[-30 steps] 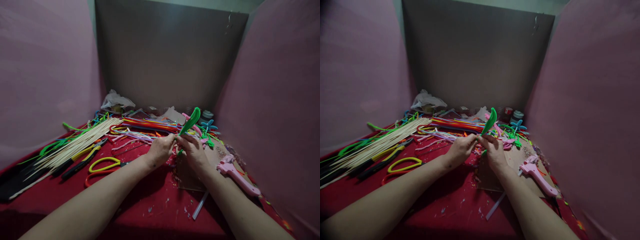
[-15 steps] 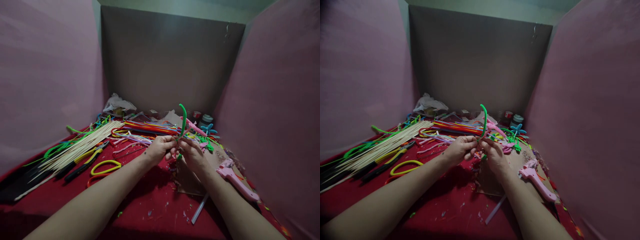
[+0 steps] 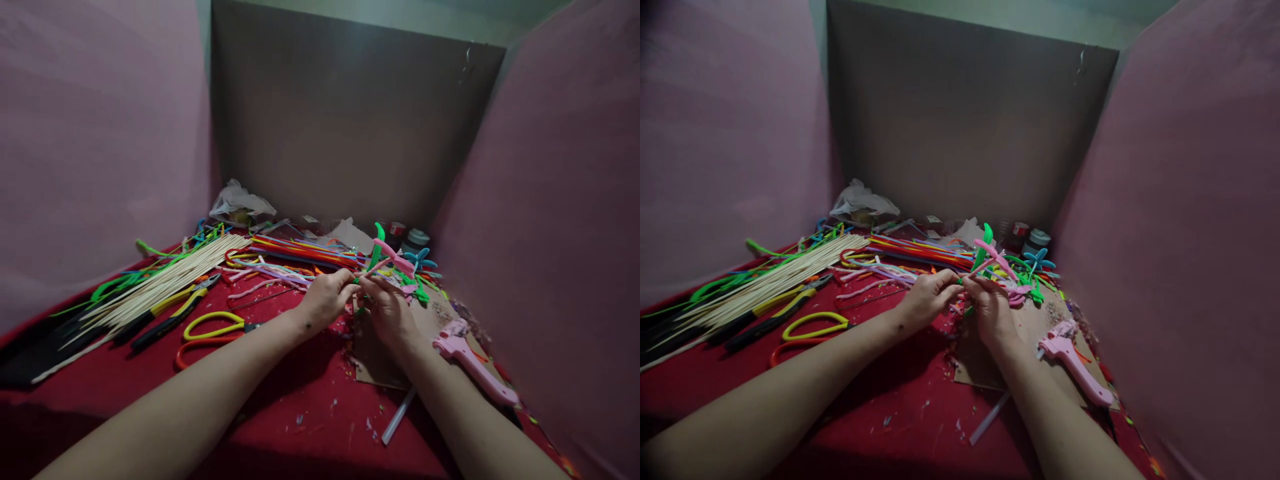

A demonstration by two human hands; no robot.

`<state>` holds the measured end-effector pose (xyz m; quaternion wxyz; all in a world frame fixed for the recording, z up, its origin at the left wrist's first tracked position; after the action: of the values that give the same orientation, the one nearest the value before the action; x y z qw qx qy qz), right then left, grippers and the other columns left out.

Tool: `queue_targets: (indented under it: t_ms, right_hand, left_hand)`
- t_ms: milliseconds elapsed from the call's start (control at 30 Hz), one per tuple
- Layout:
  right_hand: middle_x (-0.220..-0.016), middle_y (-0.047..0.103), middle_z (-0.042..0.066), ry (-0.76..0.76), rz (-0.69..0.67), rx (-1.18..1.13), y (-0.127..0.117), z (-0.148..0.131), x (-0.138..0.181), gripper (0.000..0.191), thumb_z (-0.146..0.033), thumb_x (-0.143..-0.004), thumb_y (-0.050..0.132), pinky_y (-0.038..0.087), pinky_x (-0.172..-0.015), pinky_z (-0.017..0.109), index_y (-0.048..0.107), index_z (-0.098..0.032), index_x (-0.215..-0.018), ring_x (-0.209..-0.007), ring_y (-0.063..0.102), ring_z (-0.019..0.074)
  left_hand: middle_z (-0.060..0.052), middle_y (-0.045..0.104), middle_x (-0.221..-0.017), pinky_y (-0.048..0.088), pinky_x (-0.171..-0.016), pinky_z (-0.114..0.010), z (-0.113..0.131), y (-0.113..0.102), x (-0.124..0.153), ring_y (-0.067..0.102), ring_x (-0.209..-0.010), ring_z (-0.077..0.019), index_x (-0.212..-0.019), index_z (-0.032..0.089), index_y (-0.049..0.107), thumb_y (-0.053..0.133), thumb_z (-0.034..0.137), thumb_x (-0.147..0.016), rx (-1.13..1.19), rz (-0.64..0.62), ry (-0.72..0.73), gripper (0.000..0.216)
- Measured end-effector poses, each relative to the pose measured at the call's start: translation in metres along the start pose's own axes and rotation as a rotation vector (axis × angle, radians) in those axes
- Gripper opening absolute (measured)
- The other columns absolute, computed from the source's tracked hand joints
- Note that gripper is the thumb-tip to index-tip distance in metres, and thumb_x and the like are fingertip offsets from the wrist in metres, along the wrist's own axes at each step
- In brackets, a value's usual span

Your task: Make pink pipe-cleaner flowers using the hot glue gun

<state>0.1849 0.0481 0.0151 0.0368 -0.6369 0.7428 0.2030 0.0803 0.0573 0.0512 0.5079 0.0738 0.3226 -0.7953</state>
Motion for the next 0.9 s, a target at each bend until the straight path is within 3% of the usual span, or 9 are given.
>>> queue_targets:
  t_ms: [133, 233, 467, 633, 767, 900]
  right_hand:
    - [-0.073, 0.067, 0.0, 0.044, -0.038, -0.006, 0.005, 0.003, 0.003, 0.011, -0.025, -0.07, 0.06, 0.043, -0.063, 0.031, 0.07, -0.024, -0.074, -0.069, 0.06, 0.018]
    - [-0.071, 0.067, 0.0, 0.063, -0.051, -0.015, 0.009, 0.001, 0.004, 0.009, -0.024, -0.069, 0.061, 0.043, -0.063, 0.03, 0.07, -0.023, -0.072, -0.068, 0.06, 0.0176]
    - [-0.068, 0.065, 0.003, 0.038, -0.081, -0.057, 0.018, -0.006, 0.005, 0.009, -0.026, -0.069, 0.062, 0.043, -0.061, 0.029, 0.068, -0.019, -0.069, -0.069, 0.058, 0.018]
    - [-0.068, 0.065, 0.0, 0.084, -0.107, -0.166, 0.019, -0.001, 0.005, 0.01, -0.025, -0.069, 0.065, 0.043, -0.058, 0.027, 0.068, -0.02, -0.077, -0.063, 0.057, 0.0148]
    - [-0.072, 0.065, -0.001, 0.005, -0.078, -0.082, 0.01, -0.007, 0.002, 0.007, -0.02, -0.068, 0.065, 0.042, -0.061, 0.026, 0.068, -0.022, -0.074, -0.063, 0.055, 0.0132]
    - [-0.069, 0.063, 0.0, 0.024, -0.062, -0.058, 0.006, -0.003, -0.001, 0.007, -0.02, -0.069, 0.063, 0.04, -0.059, 0.026, 0.068, -0.022, -0.071, -0.061, 0.052, 0.0128]
  left_hand:
    - [0.0, 0.056, -0.062, 0.032, -0.054, -0.022, 0.011, -0.001, 0.005, 0.049, -0.053, -0.0113, -0.079, 0.019, 0.058, 0.045, 0.02, -0.084, -0.323, 0.056, 0.193, 0.013]
    - [0.001, 0.054, -0.059, 0.032, -0.053, -0.022, 0.009, 0.001, 0.005, 0.047, -0.051, -0.0107, -0.075, 0.019, 0.056, 0.043, 0.017, -0.083, -0.306, 0.037, 0.179, 0.016]
    - [0.006, 0.047, -0.045, 0.029, -0.035, -0.018, -0.016, 0.015, 0.001, 0.04, -0.031, -0.0055, -0.066, 0.016, 0.051, 0.047, 0.025, -0.08, 0.394, -0.105, -0.214, 0.018]
    - [0.006, 0.049, -0.046, 0.026, -0.031, -0.015, -0.018, 0.02, 0.0, 0.038, -0.028, -0.0024, -0.065, 0.012, 0.053, 0.06, 0.028, -0.074, 0.714, -0.164, -0.286, 0.02]
    - [0.007, 0.047, -0.045, 0.026, -0.029, -0.013, -0.025, 0.033, 0.005, 0.03, -0.026, -0.0003, -0.068, 0.012, 0.053, 0.064, 0.024, -0.071, 0.947, -0.26, -0.405, 0.016]
    - [0.007, 0.047, -0.046, 0.03, -0.029, -0.015, -0.022, 0.04, 0.007, 0.026, -0.026, -0.0009, -0.071, 0.013, 0.052, 0.061, 0.023, -0.074, 1.037, -0.341, -0.421, 0.014]
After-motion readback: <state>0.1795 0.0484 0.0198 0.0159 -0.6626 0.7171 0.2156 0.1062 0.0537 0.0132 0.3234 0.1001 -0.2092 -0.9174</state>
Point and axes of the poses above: each hand's wrist, its own x-axis away from the middle knuckle, its own y-axis out of the palm, z = x × y, the point moved 10 cm from there along -x, towards the middle knuckle
